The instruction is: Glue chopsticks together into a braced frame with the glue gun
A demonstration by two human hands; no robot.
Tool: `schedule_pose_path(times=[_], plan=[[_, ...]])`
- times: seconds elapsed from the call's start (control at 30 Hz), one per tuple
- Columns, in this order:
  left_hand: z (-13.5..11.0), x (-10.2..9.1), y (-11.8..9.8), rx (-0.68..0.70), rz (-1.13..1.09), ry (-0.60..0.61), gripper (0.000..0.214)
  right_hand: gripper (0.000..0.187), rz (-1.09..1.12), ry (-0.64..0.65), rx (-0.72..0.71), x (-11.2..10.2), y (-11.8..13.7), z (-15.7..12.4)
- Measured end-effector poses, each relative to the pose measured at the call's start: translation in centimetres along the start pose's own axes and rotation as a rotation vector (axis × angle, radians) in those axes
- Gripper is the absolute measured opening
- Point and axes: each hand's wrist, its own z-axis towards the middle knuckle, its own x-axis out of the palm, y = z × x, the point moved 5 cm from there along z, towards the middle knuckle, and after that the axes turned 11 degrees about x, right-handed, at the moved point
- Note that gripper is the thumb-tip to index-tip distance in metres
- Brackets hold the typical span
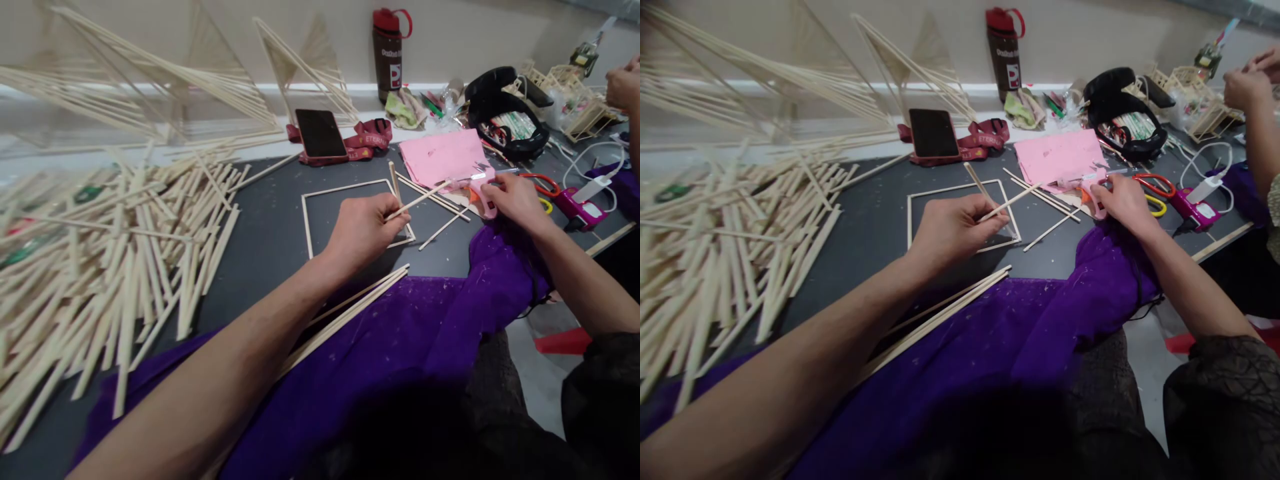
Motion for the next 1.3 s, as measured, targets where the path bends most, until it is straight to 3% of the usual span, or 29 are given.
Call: schedule_pose_path(times=[0.07,0.1,0.17,0.27,0.4,0.7,0.87,1.3], plan=[[0.0,-0.1,-0.1,-0.010,0.005,0.004,0.018,0.030,-0.250,-0.155,0.004,-1.3,1.2,-1.3],[0.0,-0.1,-0.2,-0.015,0.008,0.007,0.017,0.029,-0.301,-0.171,-0.029,-1.5,2.2,-2.1],[-0.1,-0.2,-0.3,-0.027,0.010,0.022,0.017,0.025,-0.294,-0.067,-0.186,-0.6,4.9,-3.8],[-0.1,-0.2,-0.4,-0.066,-0.007,0.066,0.015,0.020,-0.269,0.252,-0.409,2.7,8.9,-6.1],[-0.1,-0.1,-0.5,-0.079,0.023,0.117,0.011,0.025,-0.341,0.391,-0.448,6.1,11.6,-7.2],[-0.2,0.1,-0.5,-0.135,0.093,0.154,0.008,0.027,-0.366,0.442,-0.391,8.0,12.3,-7.3],[-0.5,0.1,-0.5,-0.113,0.087,0.117,0.006,0.025,-0.319,0.440,-0.401,8.7,12.1,-7.3],[-0.7,-0.1,-0.3,-0.113,0.013,0.080,0.009,0.026,-0.345,0.458,-0.374,9.0,12.5,-7.5]])
